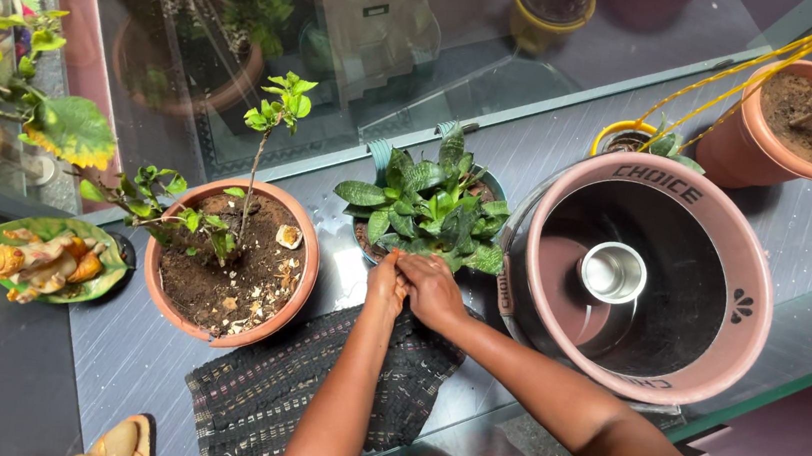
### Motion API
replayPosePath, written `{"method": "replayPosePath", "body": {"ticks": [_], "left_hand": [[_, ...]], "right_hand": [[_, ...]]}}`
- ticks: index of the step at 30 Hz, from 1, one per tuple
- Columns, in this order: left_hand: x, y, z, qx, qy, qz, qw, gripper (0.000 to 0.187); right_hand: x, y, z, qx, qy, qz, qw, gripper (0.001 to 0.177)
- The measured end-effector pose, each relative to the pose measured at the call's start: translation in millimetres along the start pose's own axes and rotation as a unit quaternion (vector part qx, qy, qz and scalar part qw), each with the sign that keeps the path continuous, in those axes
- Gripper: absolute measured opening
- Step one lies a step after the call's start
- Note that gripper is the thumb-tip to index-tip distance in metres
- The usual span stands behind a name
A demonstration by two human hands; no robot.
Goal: The person tends to potted plants by hand, picking off dry leaves, digging in the soil with their fingers, and pouring water from a metal cup onto the plants before wiping the leaves with a cloth.
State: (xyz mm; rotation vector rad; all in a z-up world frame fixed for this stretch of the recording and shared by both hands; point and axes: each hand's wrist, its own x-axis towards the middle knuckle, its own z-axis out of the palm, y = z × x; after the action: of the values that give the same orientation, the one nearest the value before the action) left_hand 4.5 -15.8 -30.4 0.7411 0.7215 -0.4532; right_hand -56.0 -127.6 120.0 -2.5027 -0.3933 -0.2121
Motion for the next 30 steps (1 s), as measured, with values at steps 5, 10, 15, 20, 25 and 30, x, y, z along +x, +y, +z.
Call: {"method": "replayPosePath", "body": {"ticks": [5, 10, 15, 20, 25, 30], "left_hand": [[1.6, 7.6, -9.1, 0.029, -0.017, 0.004, 0.999, 0.042], [0.5, 18.3, -11.6, 0.036, 0.097, 0.040, 0.994, 0.042], [4.2, 39.2, -21.8, 0.036, 0.148, 0.141, 0.978, 0.042], [10.0, 56.6, -13.5, -0.046, 0.049, 0.085, 0.994, 0.031], [28.6, 57.8, -31.4, -0.094, 0.045, 0.069, 0.992, 0.048], [53.7, 74.7, -15.9, 0.044, 0.089, 0.216, 0.971, 0.046]], "right_hand": [[43.4, 4.9, -18.3, -0.045, 0.050, -0.059, 0.996, 0.040], [55.2, 12.5, -18.2, -0.249, -0.051, -0.200, 0.946, 0.038], [64.9, 2.1, -3.7, -0.120, -0.103, -0.083, 0.984, 0.042], [88.1, 4.9, 39.5, -0.072, -0.091, -0.103, 0.988, 0.044], [87.8, -0.8, 42.7, 0.046, -0.223, 0.032, 0.973, 0.050], [124.1, 17.9, 57.7, 0.048, -0.093, 0.044, 0.994, 0.062]]}}
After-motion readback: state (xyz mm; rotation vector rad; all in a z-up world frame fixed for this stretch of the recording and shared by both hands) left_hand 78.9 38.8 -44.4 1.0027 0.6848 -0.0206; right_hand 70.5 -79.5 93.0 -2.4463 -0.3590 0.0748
